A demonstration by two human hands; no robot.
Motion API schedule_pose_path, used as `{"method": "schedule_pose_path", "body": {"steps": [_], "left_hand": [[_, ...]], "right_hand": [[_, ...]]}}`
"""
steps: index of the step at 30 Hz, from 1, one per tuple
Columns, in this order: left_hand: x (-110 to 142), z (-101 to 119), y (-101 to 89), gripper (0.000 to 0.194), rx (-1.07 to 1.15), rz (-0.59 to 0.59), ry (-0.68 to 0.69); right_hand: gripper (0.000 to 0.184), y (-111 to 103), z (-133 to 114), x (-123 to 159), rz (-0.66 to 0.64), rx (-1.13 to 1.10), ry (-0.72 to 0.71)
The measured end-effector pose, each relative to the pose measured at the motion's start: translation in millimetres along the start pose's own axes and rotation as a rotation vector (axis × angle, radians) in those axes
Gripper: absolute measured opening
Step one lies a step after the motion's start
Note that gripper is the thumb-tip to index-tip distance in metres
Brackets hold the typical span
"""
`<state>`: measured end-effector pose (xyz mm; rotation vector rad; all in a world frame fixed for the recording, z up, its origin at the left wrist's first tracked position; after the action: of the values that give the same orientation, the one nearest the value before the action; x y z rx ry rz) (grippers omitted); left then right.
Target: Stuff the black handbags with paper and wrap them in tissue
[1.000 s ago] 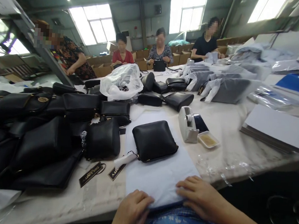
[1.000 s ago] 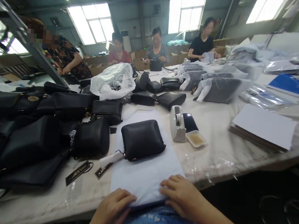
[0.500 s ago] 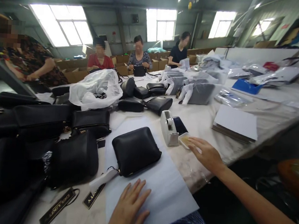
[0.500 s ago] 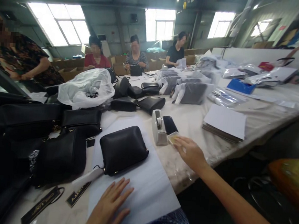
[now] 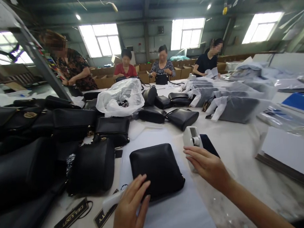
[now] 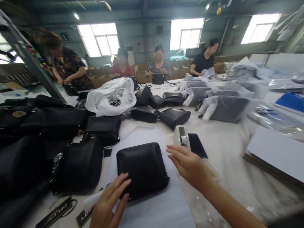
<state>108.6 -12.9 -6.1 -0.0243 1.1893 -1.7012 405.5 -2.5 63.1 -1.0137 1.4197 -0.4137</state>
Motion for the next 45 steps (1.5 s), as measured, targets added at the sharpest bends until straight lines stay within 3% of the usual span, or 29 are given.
{"method": "schedule_pose_path", "body": {"steps": [2,4,6,9,12,16,20,26,36,41,45], "left_hand": [[-24,-12,1.6,0.057,-0.068,0.052,-0.145],[-39,-23,12.2,0.065,-0.084,0.029,-0.238],[-44,-29,23.1,0.066,-0.073,0.001,-0.269],[-38,-31,32.3,0.068,-0.071,0.01,-0.287],[-30,-30,36.7,0.072,-0.076,0.06,-0.287],[-25,-35,44.9,0.08,-0.08,0.084,-0.255],[-24,-42,50.5,0.085,-0.103,0.109,-0.219],[-23,-43,50.3,0.087,-0.089,0.134,-0.2],[-25,-34,44.1,0.082,-0.114,0.127,-0.2],[-38,-40,10.3,0.062,-0.136,0.072,-0.163],[-84,-55,-31.4,0.052,-0.201,0.114,-0.149]], "right_hand": [[0.032,38,-9,-41,-0.113,-0.024,-0.047],[0.038,88,-4,-80,-0.311,0.028,-0.041],[0.045,137,8,-113,-0.486,0.096,-0.021],[0.054,193,22,-145,-0.604,0.119,-0.049],[0.061,230,31,-155,-0.676,0.133,-0.087],[0.058,256,43,-147,-0.687,0.156,-0.122],[0.044,259,48,-142,-0.617,0.153,-0.167],[0.014,241,36,-154,-0.506,0.123,-0.193],[0.015,203,22,-168,-0.486,0.153,-0.111],[0.013,165,9,-171,-0.418,0.144,-0.158],[0.009,128,-10,-153,-0.298,0.093,-0.239]]}}
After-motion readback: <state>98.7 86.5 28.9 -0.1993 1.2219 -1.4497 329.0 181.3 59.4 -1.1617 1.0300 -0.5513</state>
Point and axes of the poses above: each hand's wrist, its own x-axis away from the middle knuckle, its own y-axis out of the palm, z = x × y, the point moved 5 cm from there along -x, towards the middle knuckle, and after that the axes turned 12 degrees about x, right-handed, at the moved point
